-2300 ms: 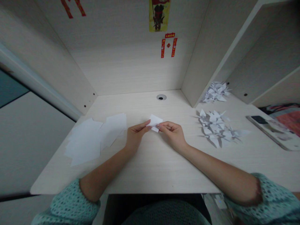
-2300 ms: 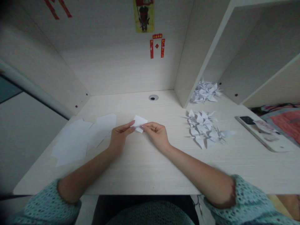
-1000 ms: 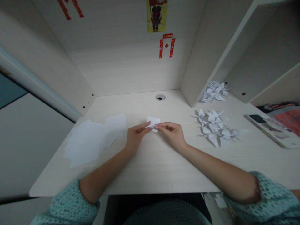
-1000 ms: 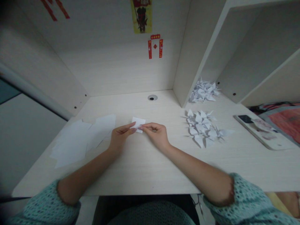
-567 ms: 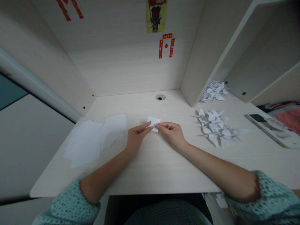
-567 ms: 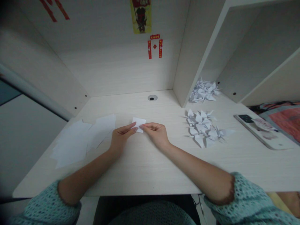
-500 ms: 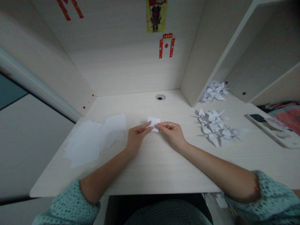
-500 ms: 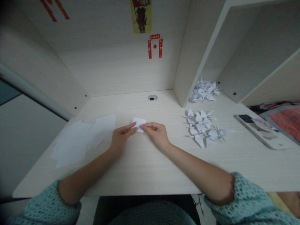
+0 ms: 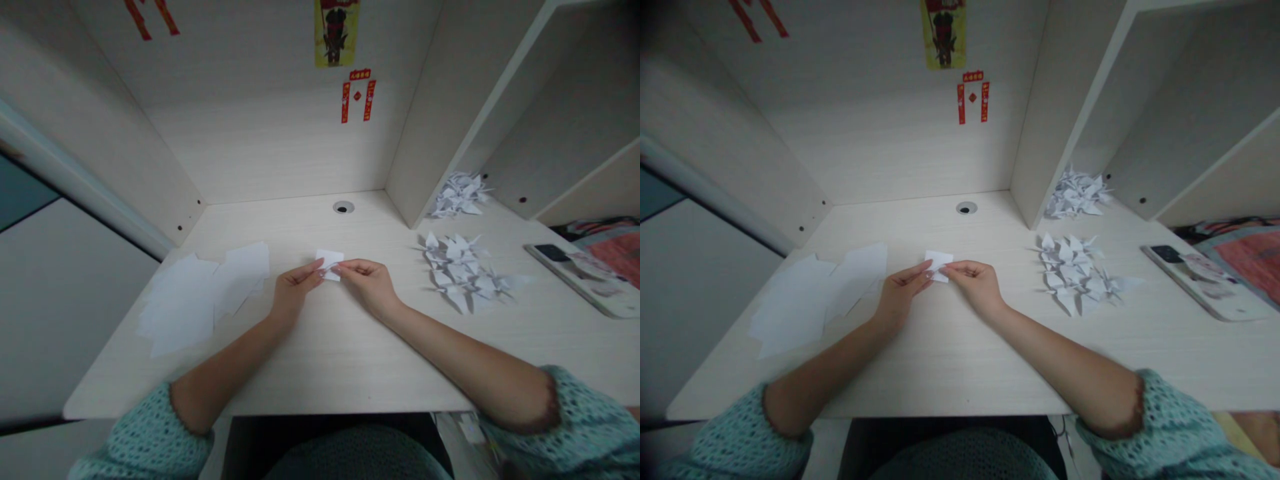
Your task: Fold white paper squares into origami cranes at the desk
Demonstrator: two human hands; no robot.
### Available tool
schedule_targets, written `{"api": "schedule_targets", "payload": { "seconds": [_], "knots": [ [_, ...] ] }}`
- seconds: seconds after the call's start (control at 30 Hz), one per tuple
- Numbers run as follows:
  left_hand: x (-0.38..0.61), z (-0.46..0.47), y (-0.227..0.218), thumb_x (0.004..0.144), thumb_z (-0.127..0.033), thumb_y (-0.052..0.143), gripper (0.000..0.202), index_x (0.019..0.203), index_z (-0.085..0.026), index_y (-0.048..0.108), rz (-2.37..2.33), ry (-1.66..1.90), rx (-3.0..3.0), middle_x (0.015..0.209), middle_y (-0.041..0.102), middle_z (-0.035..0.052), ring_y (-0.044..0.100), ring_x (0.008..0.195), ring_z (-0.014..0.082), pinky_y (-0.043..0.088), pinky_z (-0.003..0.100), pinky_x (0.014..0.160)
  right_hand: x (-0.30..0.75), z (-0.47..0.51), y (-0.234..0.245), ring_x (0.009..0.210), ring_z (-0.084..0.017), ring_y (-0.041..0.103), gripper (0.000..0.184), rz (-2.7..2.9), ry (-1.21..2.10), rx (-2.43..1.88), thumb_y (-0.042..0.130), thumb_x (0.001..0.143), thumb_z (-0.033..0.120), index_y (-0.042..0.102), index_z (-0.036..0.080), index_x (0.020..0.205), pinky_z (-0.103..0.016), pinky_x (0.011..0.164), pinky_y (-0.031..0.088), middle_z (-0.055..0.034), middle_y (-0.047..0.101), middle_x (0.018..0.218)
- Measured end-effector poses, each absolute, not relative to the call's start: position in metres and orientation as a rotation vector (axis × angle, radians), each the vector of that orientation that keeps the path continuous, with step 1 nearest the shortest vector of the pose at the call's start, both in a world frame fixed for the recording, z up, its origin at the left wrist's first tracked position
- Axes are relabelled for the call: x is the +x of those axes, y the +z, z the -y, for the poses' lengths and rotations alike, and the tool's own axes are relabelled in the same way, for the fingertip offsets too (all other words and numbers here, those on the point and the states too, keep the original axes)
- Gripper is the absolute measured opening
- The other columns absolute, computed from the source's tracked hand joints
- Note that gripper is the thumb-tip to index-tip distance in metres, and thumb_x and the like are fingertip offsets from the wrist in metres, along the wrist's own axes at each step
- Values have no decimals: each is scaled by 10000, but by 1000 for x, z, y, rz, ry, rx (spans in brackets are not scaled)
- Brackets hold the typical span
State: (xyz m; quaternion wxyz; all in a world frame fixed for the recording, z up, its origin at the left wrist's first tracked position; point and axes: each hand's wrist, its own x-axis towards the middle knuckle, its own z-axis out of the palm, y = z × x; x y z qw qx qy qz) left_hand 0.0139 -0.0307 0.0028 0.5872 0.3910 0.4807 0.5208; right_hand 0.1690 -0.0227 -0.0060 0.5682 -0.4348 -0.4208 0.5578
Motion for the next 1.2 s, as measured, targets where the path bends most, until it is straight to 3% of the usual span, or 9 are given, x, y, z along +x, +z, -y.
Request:
{"api": "schedule_targets", "payload": {
  "seconds": [0.37,0.57,0.8,1.2],
  "knots": [
    [16,36,13,626,-300,765,358,967,-198,723,-1148,1212,1051,940,738,54,667,872,199,487,338,873,171,23,-3,590,-138,634,229,959,1324,-973,808,572,302,706,193,746,-278,624,494,-10,713,644],
    [16,37,14,644,-288,760,423,1054,-218,689,-1128,1203,1107,972,733,30,654,896,175,471,296,877,172,25,-1,587,-144,635,277,1025,1250,-985,793,601,323,684,181,812,-285,626,492,-14,713,659],
    [14,37,14,620,-370,767,623,1193,-189,600,-1216,1148,1165,623,681,-55,632,647,131,487,247,659,170,29,0,637,-155,655,256,1090,1227,-984,790,612,311,684,179,804,-277,652,488,-32,722,689],
    [17,37,14,659,-355,740,465,1066,-198,578,-1149,1185,1201,715,732,17,647,623,139,434,200,556,168,26,-4,543,-119,599,239,963,1296,-941,799,595,298,643,187,738,-245,560,438,8,689,615]
  ]
}}
